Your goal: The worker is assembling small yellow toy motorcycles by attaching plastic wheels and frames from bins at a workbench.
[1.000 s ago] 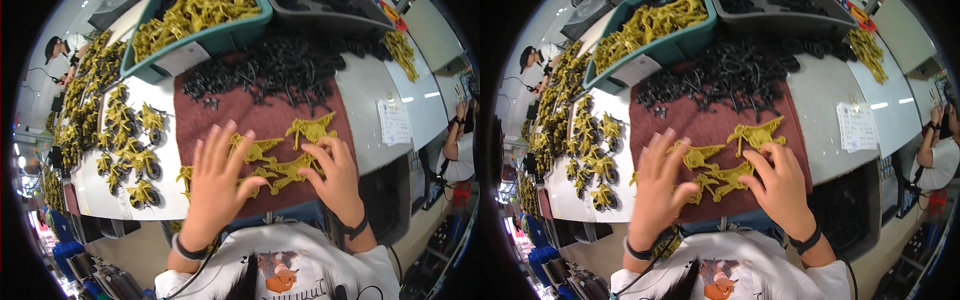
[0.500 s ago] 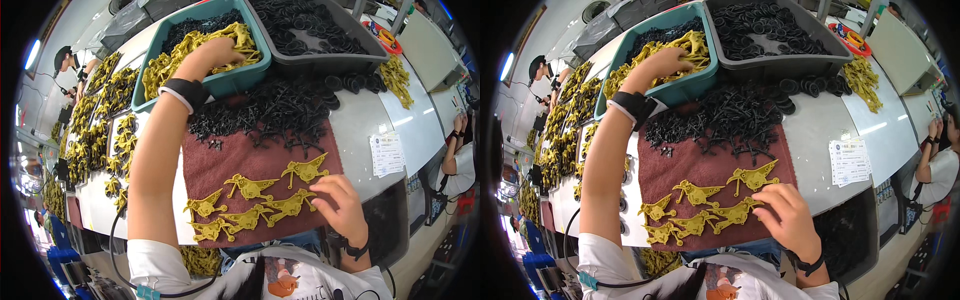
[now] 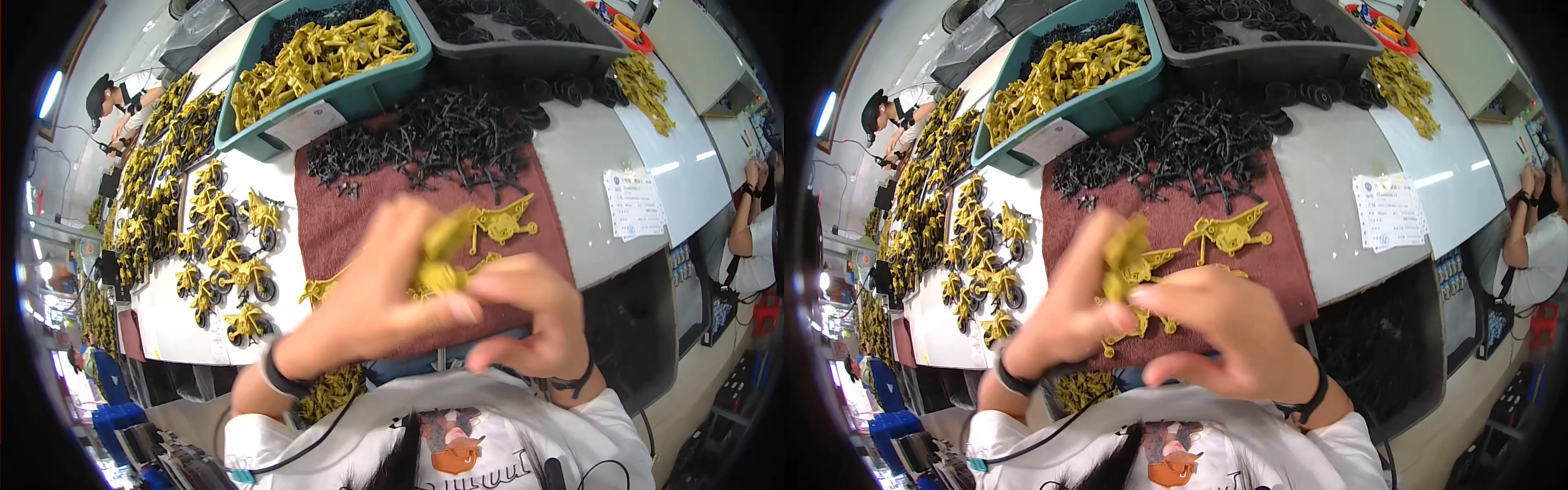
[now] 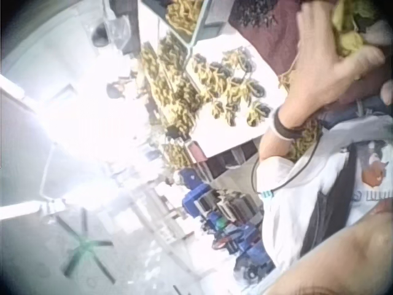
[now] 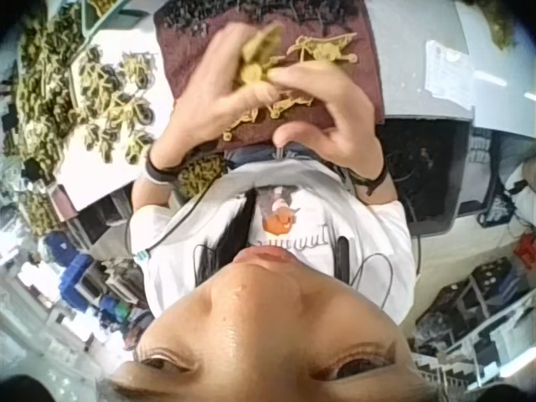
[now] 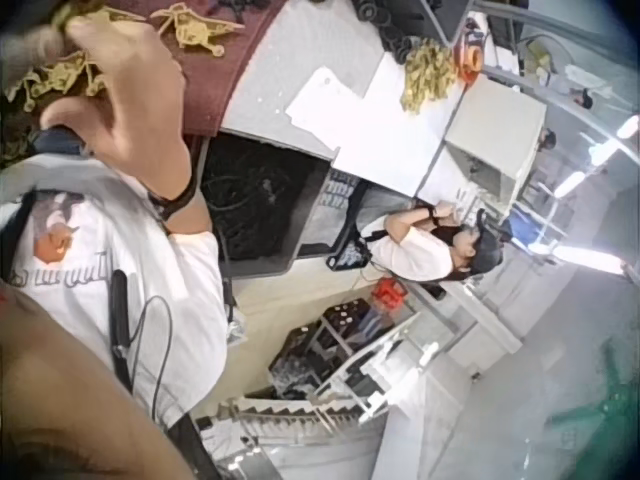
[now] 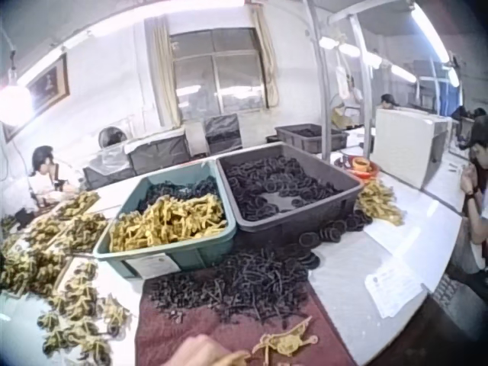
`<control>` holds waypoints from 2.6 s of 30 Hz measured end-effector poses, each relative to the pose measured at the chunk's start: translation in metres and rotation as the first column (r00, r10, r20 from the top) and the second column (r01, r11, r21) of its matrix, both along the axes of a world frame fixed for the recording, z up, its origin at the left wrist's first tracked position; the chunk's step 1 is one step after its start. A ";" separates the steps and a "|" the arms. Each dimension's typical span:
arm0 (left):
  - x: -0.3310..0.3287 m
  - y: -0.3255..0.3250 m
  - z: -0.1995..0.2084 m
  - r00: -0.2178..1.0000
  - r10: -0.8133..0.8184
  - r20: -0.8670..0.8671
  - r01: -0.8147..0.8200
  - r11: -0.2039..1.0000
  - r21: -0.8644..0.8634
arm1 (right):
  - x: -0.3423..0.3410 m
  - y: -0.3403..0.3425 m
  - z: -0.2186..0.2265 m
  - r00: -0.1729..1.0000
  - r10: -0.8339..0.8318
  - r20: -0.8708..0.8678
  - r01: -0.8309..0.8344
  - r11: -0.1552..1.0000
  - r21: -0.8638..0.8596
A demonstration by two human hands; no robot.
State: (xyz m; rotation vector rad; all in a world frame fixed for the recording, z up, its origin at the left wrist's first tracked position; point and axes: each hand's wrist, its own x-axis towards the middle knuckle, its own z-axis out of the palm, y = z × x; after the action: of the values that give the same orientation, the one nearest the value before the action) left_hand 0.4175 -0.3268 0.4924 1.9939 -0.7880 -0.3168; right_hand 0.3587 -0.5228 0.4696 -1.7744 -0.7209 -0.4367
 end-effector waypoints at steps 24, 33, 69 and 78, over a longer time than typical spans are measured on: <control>-0.060 0.026 -0.057 0.849 0.171 -0.499 -0.485 0.626 -0.610 | 0.006 -0.115 -0.058 0.706 -0.347 -0.617 0.454 0.891 0.019; -0.057 0.007 -0.066 0.896 0.194 -0.399 -0.420 0.662 -0.621 | 0.021 -0.125 -0.081 0.646 -0.687 -0.333 0.552 0.722 -0.418; -0.090 0.009 -0.107 0.707 0.008 0.707 -0.237 0.945 0.227 | 0.183 -0.294 -0.043 0.825 -0.563 0.045 0.386 0.505 -0.772; -0.096 0.014 -0.116 0.593 -0.051 0.804 -0.203 0.956 0.210 | 0.195 -0.252 -0.056 0.867 -0.475 0.149 0.350 0.369 -0.861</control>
State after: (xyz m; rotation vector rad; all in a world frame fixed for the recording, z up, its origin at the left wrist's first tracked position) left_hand 0.3214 -0.3130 0.3762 2.4420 -1.2577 0.6461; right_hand 0.5539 -0.7746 0.4138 -3.0000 -0.3719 -0.2778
